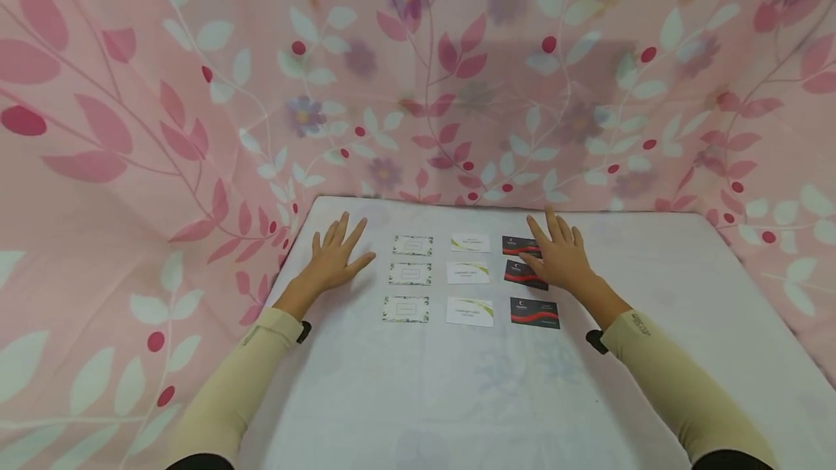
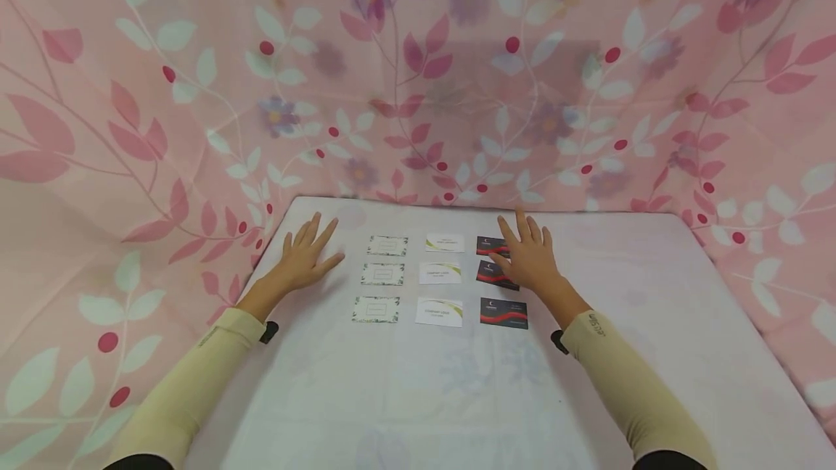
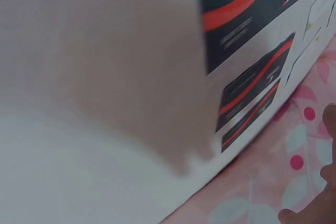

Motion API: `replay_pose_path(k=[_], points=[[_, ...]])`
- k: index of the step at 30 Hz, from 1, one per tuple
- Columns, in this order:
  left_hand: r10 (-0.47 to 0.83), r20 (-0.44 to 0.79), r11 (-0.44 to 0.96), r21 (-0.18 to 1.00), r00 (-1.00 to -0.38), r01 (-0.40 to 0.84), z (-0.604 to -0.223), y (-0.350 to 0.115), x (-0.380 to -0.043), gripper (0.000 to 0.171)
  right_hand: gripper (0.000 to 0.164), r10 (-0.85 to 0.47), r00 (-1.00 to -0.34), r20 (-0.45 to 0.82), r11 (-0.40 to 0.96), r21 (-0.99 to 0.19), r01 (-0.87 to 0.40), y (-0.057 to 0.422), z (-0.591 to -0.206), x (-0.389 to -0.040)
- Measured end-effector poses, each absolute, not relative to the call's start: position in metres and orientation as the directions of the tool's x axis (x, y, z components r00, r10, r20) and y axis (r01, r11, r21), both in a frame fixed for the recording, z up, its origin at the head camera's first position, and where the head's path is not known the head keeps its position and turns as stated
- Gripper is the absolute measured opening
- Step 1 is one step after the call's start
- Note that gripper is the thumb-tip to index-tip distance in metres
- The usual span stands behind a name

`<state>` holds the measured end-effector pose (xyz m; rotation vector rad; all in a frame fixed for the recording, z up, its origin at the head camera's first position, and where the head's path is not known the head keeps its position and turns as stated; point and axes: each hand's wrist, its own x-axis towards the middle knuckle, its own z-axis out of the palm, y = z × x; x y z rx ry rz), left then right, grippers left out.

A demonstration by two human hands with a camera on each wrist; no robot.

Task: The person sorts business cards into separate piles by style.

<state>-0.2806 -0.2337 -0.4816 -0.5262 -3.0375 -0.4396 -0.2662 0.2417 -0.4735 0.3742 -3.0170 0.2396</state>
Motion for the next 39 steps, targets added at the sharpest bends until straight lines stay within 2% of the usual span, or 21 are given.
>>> replay_pose_path(k=[5,13,22,28,39], points=[[0.326,0.062,0.886,0.329,-0.944,0.327,-0.48,-0.232,-0.29,0.083,0.088,-0.285,-0.95,0.132,0.934,-0.186,-0.306,0.218,-0.48,-0.276],[0.356,0.028,0.847,0.413,-0.934,0.335,-0.48,-0.222,-0.305,0.1,0.099,-0.344,-0.929,0.136,0.87,-0.326,-0.37,0.189,-0.483,-0.29],[0.403,0.034,0.782,0.506,-0.915,0.364,-0.48,-0.206,-0.321,0.099,0.111,-0.4,-0.911,0.1,0.733,-0.562,-0.383,0.16,-0.481,-0.309],[0.444,-0.001,0.726,0.587,-0.896,0.359,-0.49,-0.193,-0.33,0.097,0.114,-0.431,-0.894,0.123,0.646,-0.649,-0.401,0.141,-0.487,-0.318],[0.44,-0.033,0.703,0.635,-0.897,0.321,-0.478,-0.188,-0.341,0.082,0.101,-0.43,-0.903,0.013,0.568,-0.773,-0.282,0.108,-0.484,-0.319]])
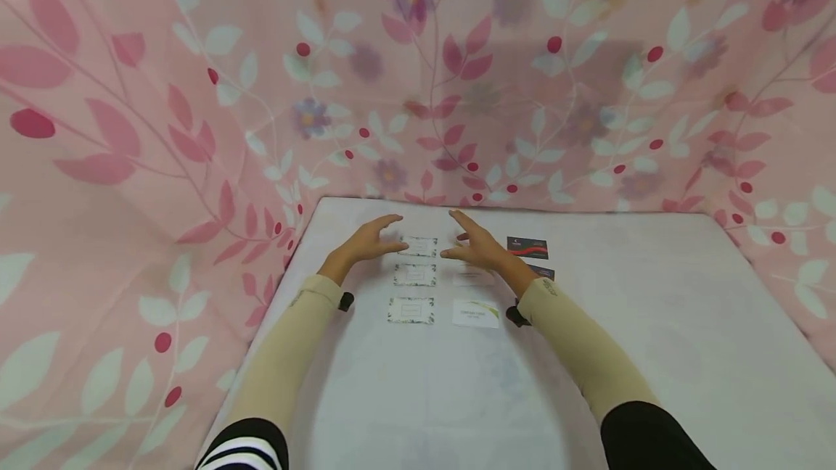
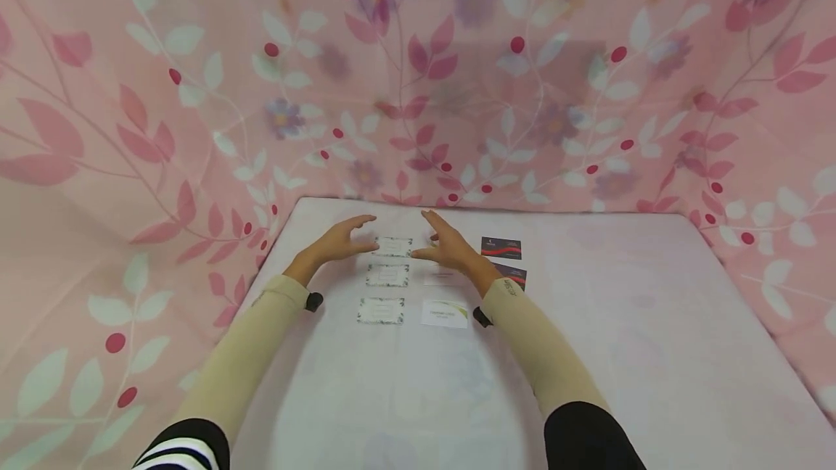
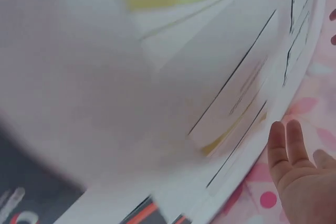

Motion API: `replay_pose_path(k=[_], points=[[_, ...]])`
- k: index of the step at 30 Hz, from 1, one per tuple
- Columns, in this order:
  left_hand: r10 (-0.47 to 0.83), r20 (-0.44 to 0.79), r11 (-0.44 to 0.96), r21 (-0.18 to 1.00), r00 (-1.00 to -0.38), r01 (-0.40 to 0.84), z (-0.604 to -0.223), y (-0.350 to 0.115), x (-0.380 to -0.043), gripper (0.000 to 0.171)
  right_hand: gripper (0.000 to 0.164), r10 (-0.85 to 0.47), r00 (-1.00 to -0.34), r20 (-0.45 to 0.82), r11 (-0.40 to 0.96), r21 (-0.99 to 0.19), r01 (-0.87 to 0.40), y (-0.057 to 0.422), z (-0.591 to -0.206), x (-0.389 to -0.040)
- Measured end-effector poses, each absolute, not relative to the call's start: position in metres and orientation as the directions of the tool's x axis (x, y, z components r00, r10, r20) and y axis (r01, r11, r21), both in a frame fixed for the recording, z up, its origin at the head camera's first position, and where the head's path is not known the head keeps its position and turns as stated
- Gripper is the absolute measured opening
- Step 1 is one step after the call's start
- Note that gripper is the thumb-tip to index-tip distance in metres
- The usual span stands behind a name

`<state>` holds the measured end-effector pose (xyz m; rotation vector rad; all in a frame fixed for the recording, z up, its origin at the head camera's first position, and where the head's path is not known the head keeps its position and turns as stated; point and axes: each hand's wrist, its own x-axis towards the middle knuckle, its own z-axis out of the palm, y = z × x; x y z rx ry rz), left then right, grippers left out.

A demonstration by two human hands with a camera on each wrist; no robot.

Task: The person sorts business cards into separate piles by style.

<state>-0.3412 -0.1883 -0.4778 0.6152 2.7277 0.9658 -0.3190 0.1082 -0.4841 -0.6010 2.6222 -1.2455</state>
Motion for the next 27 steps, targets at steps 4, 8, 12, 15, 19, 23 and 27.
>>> replay_pose_path(k=[4,8,12,15,19,23,27], points=[[0.423,-0.042,0.702,0.646,-0.905,0.298,-0.479,-0.186,-0.351,0.077,0.09,-0.433,-0.901,0.006,0.577,-0.766,-0.282,0.097,-0.484,-0.324],[0.436,-0.088,0.698,0.661,-0.896,0.274,-0.486,-0.183,-0.355,0.076,0.083,-0.426,-0.905,-0.014,0.583,-0.769,-0.263,0.088,-0.487,-0.326],[0.432,-0.12,0.711,0.655,-0.894,0.256,-0.492,-0.181,-0.357,0.073,0.083,-0.445,-0.894,-0.041,0.587,-0.768,-0.257,0.081,-0.494,-0.332],[0.425,-0.123,0.705,0.667,-0.897,0.242,-0.493,-0.18,-0.357,0.071,0.084,-0.437,-0.898,-0.047,0.608,-0.751,-0.257,0.075,-0.501,-0.335],[0.436,-0.108,0.688,0.68,-0.893,0.254,-0.492,-0.175,-0.36,0.069,0.084,-0.419,-0.907,-0.027,0.634,-0.724,-0.271,0.07,-0.504,-0.342],[0.409,-0.118,0.713,0.66,-0.905,0.236,-0.495,-0.176,-0.364,0.069,0.081,-0.442,-0.897,-0.012,0.645,-0.699,-0.309,0.066,-0.503,-0.348],[0.387,-0.128,0.717,0.665,-0.913,0.21,-0.499,-0.179,-0.366,0.068,0.072,-0.412,-0.911,-0.001,0.682,-0.664,-0.308,0.064,-0.501,-0.352]])
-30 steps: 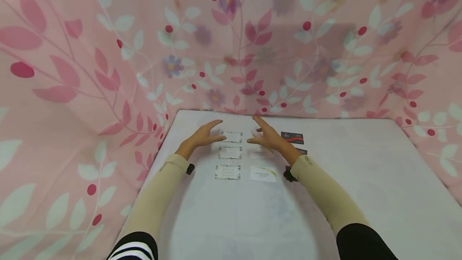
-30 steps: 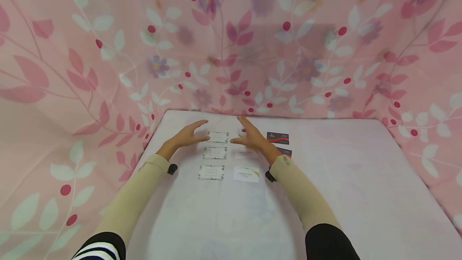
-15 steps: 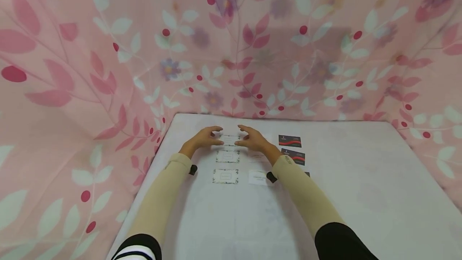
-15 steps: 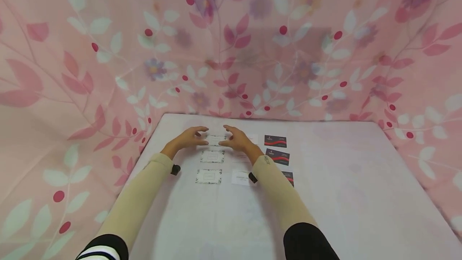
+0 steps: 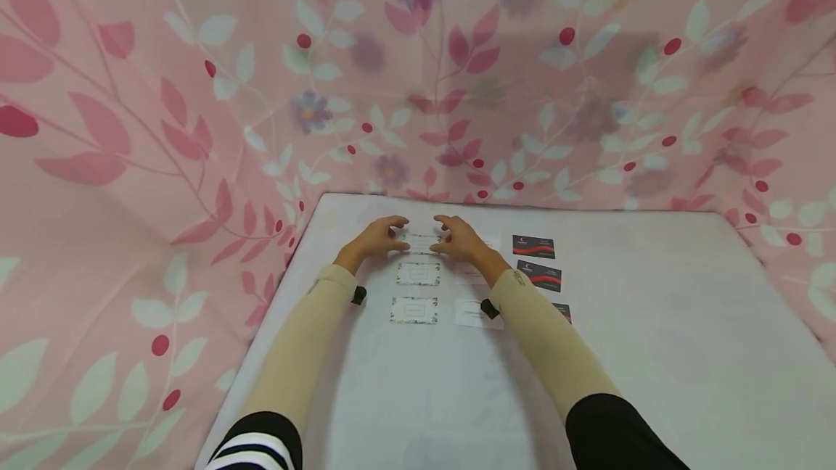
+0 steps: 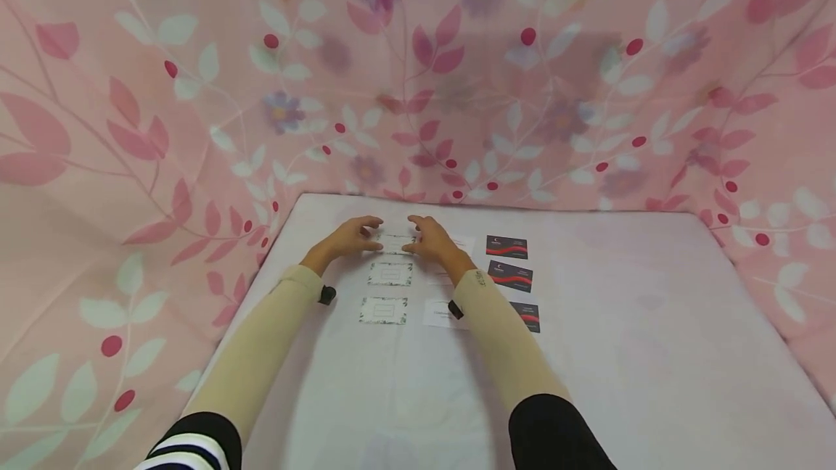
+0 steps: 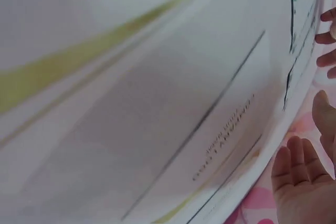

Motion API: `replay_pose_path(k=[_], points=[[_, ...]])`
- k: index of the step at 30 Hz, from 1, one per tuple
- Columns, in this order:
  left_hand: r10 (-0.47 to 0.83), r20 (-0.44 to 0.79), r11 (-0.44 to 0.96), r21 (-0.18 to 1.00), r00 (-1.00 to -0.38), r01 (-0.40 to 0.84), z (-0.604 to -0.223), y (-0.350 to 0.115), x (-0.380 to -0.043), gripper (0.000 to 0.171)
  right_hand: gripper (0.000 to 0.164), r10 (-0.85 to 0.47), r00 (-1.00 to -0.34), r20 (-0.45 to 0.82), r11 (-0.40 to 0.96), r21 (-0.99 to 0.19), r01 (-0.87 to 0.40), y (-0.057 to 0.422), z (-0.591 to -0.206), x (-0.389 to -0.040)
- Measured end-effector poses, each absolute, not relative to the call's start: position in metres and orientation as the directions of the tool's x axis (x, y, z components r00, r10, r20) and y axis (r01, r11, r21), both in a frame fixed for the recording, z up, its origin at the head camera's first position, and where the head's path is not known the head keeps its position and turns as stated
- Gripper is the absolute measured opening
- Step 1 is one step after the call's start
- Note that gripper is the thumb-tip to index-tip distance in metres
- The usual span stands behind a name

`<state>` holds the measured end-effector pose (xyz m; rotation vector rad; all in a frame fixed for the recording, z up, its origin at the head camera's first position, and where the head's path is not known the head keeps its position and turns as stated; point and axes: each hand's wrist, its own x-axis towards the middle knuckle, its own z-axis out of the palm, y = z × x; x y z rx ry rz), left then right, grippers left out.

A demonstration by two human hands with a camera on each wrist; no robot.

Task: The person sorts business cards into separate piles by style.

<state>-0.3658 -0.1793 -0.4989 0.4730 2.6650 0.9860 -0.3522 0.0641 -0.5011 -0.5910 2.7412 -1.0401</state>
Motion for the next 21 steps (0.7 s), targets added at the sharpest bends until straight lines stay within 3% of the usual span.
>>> replay_pose_path(k=[4,11,16,21], points=[[0.393,-0.128,0.716,0.664,-0.91,0.216,-0.501,-0.179,-0.368,0.068,0.064,-0.37,-0.929,0.024,0.691,-0.661,-0.292,0.066,-0.498,-0.355],[0.439,-0.143,0.711,0.658,-0.887,0.246,-0.505,-0.177,-0.371,0.072,0.069,-0.457,-0.886,-0.077,0.731,-0.601,-0.324,0.06,-0.501,-0.355],[0.454,-0.114,0.731,0.614,-0.884,0.296,-0.507,-0.175,-0.373,0.062,0.057,-0.46,-0.885,-0.072,0.778,-0.512,-0.363,0.055,-0.501,-0.358],[0.453,-0.098,0.747,0.584,-0.886,0.318,-0.506,-0.175,-0.372,0.052,0.053,-0.449,-0.889,-0.086,0.786,-0.512,-0.347,0.052,-0.499,-0.359]])
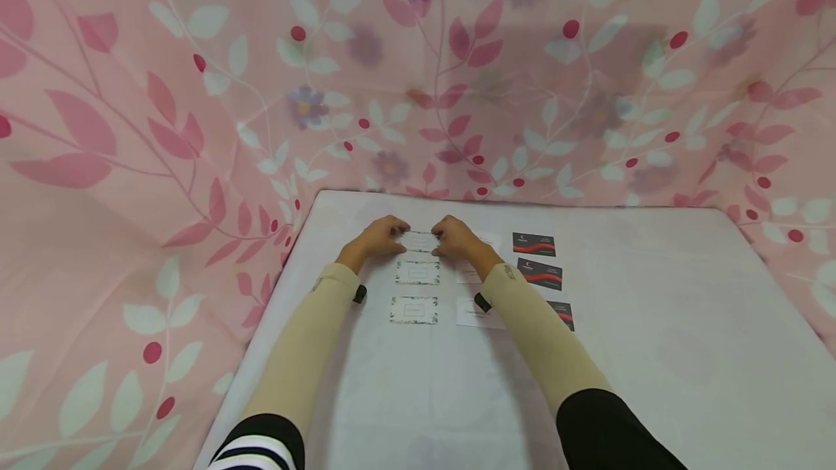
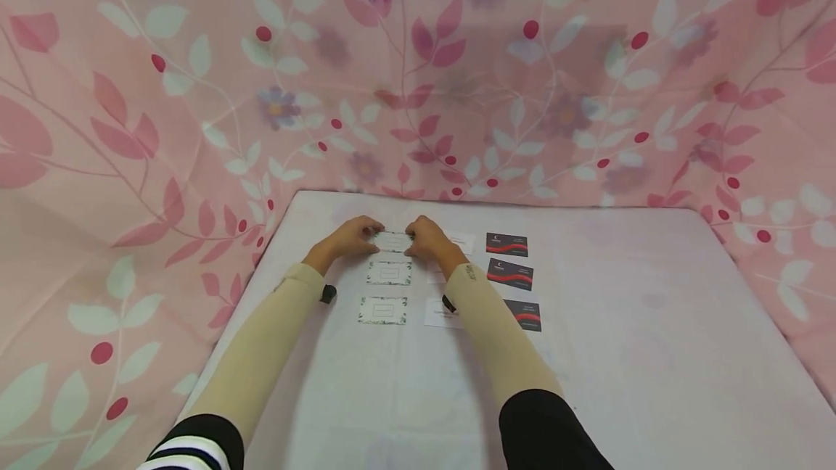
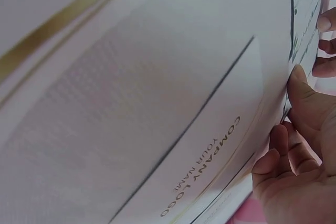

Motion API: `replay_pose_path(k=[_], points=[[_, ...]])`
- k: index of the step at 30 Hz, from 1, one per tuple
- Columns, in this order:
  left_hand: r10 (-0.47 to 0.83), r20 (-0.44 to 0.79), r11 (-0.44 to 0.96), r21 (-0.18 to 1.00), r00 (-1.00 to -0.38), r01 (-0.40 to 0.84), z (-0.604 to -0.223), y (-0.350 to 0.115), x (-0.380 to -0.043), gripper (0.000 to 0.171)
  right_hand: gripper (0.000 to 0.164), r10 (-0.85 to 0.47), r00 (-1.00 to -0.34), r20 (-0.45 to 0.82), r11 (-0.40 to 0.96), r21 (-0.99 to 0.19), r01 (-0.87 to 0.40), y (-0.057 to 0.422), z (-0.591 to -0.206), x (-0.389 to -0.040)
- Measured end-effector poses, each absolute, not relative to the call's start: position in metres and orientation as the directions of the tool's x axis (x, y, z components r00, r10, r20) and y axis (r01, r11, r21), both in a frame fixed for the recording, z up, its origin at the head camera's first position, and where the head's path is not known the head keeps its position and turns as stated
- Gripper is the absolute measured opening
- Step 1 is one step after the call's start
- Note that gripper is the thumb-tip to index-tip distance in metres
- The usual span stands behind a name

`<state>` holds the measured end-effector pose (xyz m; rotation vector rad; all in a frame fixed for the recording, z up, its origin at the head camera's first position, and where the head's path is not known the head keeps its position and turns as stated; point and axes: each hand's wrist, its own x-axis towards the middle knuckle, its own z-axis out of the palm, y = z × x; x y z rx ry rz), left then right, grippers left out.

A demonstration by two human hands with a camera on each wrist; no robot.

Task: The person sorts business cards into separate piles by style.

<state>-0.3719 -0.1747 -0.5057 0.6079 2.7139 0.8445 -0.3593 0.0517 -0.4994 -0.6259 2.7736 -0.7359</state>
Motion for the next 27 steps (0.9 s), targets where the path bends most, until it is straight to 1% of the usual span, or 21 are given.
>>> replay_pose_path(k=[7,14,27], points=[[0.477,-0.085,0.738,0.579,-0.875,0.346,-0.5042,-0.1781,-0.3735,0.049,0.054,-0.423,-0.901,-0.101,0.792,-0.525,-0.313,0.0485,-0.5026,-0.3604],[0.453,-0.086,0.728,0.61,-0.887,0.313,-0.5035,-0.1794,-0.3753,0.047,0.053,-0.399,-0.911,-0.099,0.803,-0.517,-0.296,0.0459,-0.5026,-0.3597],[0.43,-0.105,0.76,0.578,-0.897,0.297,-0.5046,-0.1776,-0.3783,0.049,0.052,-0.372,-0.923,-0.097,0.819,-0.503,-0.277,0.0416,-0.5048,-0.3591]])
